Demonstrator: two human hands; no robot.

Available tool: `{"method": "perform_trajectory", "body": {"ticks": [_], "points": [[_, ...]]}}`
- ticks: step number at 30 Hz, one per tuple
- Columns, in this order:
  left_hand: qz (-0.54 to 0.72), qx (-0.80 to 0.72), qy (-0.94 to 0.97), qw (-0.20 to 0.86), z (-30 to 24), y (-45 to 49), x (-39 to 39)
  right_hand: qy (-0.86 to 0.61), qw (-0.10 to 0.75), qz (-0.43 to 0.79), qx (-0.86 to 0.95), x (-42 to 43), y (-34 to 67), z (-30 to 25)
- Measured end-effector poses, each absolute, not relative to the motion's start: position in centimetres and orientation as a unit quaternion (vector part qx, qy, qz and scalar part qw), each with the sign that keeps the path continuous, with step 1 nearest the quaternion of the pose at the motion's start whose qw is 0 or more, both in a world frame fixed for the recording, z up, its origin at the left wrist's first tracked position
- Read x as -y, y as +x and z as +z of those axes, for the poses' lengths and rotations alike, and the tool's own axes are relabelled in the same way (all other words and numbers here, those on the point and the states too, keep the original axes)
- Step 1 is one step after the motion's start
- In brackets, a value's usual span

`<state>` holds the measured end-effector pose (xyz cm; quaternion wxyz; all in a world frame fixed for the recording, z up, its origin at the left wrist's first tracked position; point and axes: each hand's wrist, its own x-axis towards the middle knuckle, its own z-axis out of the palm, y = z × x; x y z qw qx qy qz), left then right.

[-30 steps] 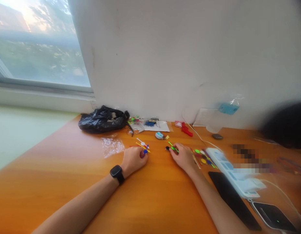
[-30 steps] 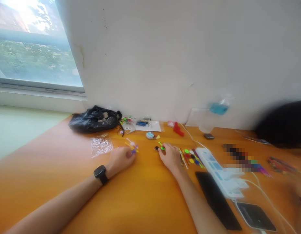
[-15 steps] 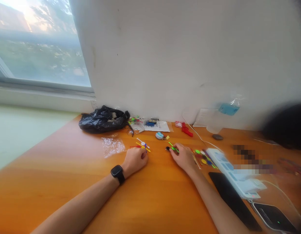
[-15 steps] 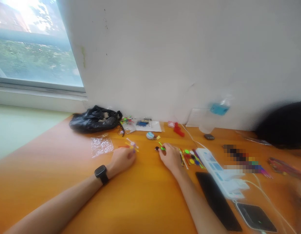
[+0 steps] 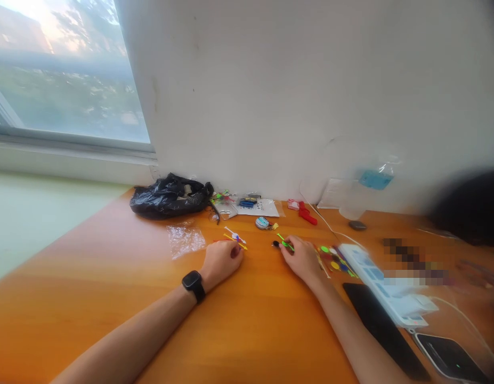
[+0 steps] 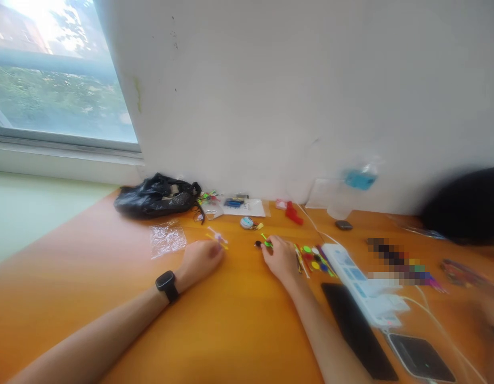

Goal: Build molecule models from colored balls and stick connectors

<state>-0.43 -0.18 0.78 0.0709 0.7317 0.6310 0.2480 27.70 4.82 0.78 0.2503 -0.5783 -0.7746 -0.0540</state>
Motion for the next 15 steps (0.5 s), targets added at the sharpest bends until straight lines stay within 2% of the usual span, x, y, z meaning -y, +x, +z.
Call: {"method": "perform_trajectory", "body": {"ticks": [7,15], "points": [[0.28,-0.622,0.726,0.091,0.92,-0.35,0.39,-0.566,0.269,-0.041,0.778,-5.25,28.0,0.84],[0.321,-0.477,0.816,0.057,1.01,-0.01,0.7,-0.571,0.271,-0.021,0.775,-5.51,28.26,0.73]]}}
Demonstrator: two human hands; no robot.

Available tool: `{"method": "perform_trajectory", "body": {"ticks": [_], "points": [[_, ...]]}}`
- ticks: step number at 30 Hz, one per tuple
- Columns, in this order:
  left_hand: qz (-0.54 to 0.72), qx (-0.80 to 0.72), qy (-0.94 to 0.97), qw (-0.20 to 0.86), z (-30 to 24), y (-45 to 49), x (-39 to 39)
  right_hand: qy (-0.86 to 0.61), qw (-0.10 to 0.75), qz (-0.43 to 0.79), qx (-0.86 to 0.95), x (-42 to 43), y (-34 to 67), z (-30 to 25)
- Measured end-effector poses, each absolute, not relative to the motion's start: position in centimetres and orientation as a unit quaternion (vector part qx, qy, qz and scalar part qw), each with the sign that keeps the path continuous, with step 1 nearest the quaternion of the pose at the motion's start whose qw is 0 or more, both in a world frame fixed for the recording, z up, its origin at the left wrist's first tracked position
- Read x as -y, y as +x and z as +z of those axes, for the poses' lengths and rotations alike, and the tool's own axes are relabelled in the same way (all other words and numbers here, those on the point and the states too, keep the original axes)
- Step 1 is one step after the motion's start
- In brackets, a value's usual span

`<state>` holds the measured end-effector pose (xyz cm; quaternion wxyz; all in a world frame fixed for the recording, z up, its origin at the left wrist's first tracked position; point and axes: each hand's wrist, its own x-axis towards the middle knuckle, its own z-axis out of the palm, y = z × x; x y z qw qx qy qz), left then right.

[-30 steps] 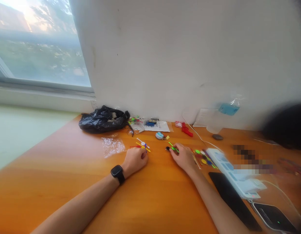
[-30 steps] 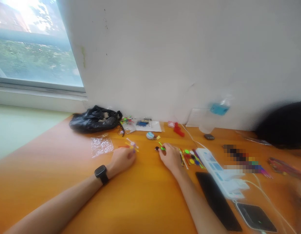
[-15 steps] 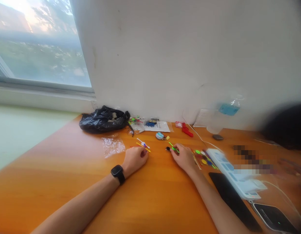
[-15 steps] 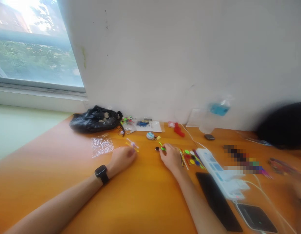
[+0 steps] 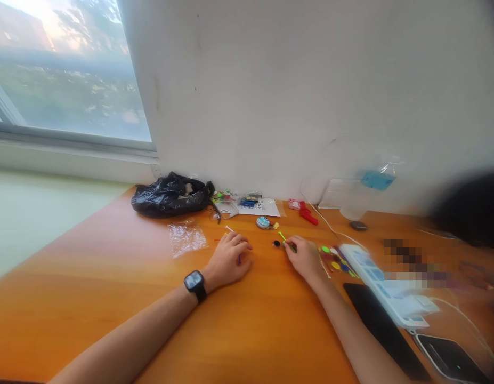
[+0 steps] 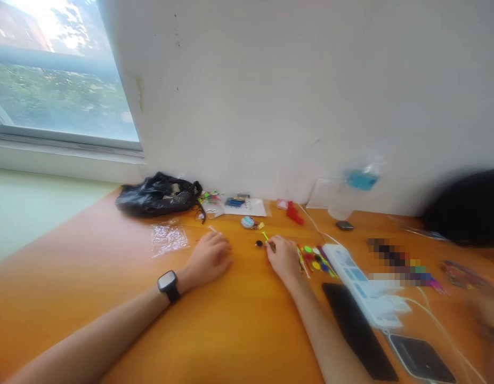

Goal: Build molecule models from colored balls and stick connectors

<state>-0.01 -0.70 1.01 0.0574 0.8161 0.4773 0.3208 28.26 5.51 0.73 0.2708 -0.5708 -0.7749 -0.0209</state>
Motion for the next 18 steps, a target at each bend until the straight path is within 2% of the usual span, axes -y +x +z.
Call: {"method": "perform_trajectory", "body": {"ticks": [10,18], "points": [[0.305,-0.514,0.801,0.033,-0.5,-0.3,0.2,-0.624,0.259,0.032,0.736,-6.3,28.3,0.3],[0.28,-0.55,0.787,0.026,-0.9,-0.3,0.0,-0.588,0.249,-0.035,0.769,-6.0,28.1,0.1]]}}
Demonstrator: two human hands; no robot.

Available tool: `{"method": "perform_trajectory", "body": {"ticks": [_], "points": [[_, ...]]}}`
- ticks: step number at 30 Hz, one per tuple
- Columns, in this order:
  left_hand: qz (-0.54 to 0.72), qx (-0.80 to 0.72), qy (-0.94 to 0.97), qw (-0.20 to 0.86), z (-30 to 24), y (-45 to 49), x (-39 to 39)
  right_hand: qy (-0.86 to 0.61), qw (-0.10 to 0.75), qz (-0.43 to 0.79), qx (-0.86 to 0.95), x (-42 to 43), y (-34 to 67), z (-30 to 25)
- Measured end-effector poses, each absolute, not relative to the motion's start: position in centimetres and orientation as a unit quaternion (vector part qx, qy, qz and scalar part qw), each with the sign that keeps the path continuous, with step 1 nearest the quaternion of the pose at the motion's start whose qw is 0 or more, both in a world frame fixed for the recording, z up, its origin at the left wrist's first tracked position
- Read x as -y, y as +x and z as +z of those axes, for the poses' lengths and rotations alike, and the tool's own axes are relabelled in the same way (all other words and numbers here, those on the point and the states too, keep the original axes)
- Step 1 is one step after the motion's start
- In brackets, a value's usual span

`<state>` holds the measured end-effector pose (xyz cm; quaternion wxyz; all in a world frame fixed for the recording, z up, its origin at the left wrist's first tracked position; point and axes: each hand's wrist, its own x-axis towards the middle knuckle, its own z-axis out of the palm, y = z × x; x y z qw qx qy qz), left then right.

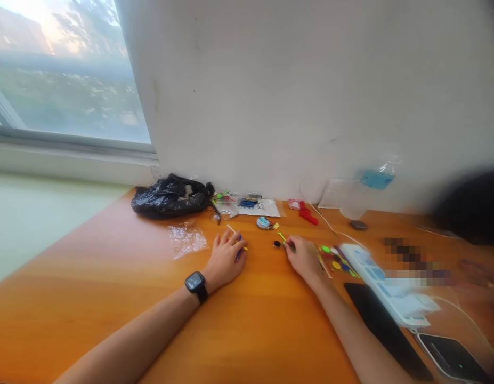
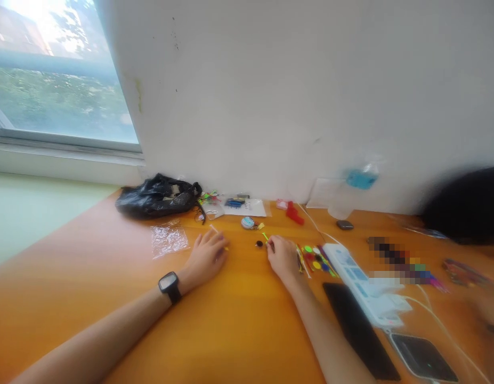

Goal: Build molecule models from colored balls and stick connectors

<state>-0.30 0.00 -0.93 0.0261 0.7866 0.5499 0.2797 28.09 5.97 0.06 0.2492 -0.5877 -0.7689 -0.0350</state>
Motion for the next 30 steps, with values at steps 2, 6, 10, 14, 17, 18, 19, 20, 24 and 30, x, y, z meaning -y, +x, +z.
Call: {"method": "perform_trajectory", "body": {"ticks": [2,6,10,14,17,18,19,20,24,30], "points": [[0.282,-0.553,0.784,0.023,-0.9,-0.4,-0.2,-0.574,0.251,-0.054,0.778,-6.0,28.1,0.0],[0.296,-0.564,0.771,0.023,-0.8,-0.5,-0.3,-0.567,0.285,-0.059,0.77,-6.2,28.4,0.0],[0.295,-0.565,0.77,0.031,-0.6,-0.5,-0.2,-0.565,0.293,-0.049,0.77,-6.1,28.6,0.1],[0.295,-0.568,0.768,0.032,-0.5,-0.4,-0.1,-0.563,0.271,-0.054,0.779,-5.9,28.3,0.1],[0.302,-0.576,0.759,0.035,-0.6,-0.3,-0.2,-0.567,0.265,-0.057,0.778,-5.9,28.1,0.1],[0.306,-0.579,0.755,0.034,-0.6,-0.3,-0.2,-0.566,0.266,-0.054,0.779,-6.0,28.1,0.0],[0.31,-0.581,0.752,0.033,-0.6,-0.3,-0.3,-0.563,0.268,-0.051,0.78,-6.1,28.1,-0.1],[0.314,-0.582,0.749,0.031,-0.7,-0.3,-0.3,-0.56,0.271,-0.048,0.781,-6.2,28.2,-0.2],[0.322,-0.58,0.748,0.032,-0.7,-0.3,-0.3,-0.549,0.305,-0.045,0.777,-6.3,28.3,-0.2],[0.349,-0.562,0.75,0.022,-1.1,-0.4,-0.6,-0.513,0.421,-0.016,0.748,-4.8,27.5,1.4]]}}
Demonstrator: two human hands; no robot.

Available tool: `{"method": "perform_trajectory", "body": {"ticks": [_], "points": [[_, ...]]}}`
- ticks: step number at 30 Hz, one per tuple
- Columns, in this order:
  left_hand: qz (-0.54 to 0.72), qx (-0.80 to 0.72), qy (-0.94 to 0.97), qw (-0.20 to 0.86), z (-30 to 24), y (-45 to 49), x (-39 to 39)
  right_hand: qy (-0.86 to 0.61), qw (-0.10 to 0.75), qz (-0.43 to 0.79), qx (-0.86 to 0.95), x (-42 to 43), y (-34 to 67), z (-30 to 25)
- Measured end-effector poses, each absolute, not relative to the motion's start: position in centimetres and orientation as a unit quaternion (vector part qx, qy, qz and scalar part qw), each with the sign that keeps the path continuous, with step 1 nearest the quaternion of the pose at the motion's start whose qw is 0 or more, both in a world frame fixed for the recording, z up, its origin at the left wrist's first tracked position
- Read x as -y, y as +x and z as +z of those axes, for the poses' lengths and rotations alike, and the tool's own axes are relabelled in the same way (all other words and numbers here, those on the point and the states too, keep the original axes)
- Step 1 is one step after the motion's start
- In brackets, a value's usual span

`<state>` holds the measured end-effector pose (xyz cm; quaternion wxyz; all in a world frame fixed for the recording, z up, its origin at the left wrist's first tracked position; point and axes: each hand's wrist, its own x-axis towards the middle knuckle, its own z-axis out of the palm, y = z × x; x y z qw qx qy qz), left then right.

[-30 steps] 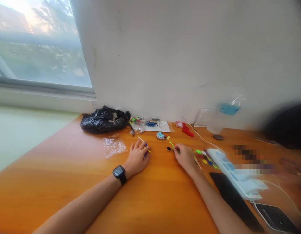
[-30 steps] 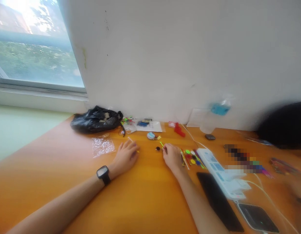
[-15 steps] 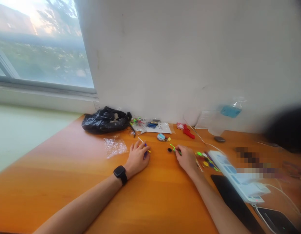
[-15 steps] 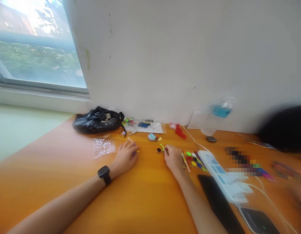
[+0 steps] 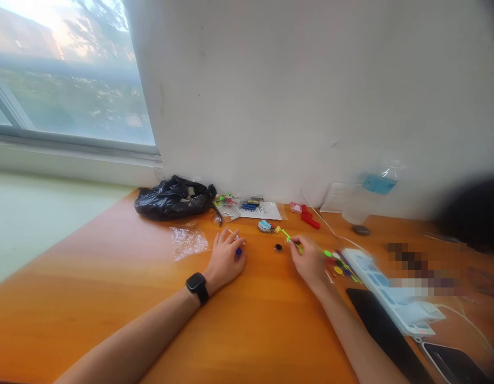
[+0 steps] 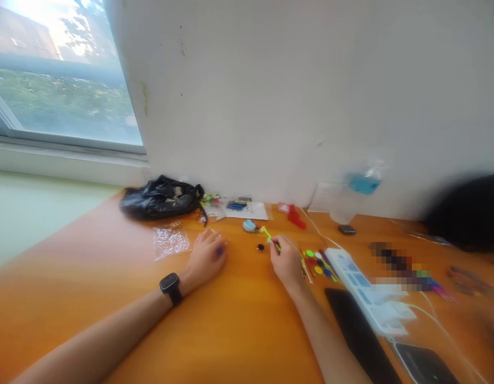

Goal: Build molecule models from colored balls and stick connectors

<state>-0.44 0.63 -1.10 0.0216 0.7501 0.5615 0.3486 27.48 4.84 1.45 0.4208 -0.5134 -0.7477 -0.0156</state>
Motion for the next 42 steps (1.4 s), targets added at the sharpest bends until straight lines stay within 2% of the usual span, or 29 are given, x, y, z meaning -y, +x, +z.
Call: {"method": "perform_trajectory", "body": {"ticks": [3,10,13,20,42], "points": [[0.374,-0.536,0.756,0.028,-1.1,-0.5,-0.8,-0.459,0.416,0.092,0.78,-3.6,26.2,2.1],[0.409,-0.413,0.811,0.063,-0.2,-0.1,-0.1,-0.368,0.3,0.355,0.805,-1.1,23.0,1.3],[0.384,-0.346,0.85,0.104,-0.1,-0.1,0.2,-0.342,0.278,0.416,0.796,-0.8,22.8,0.5],[0.365,-0.276,0.877,0.146,0.2,0.1,0.3,-0.32,0.269,0.45,0.789,-1.2,23.2,0.5],[0.343,-0.267,0.891,0.134,-0.4,-0.1,0.0,-0.307,0.287,0.404,0.813,-0.6,22.6,0.9]]}}
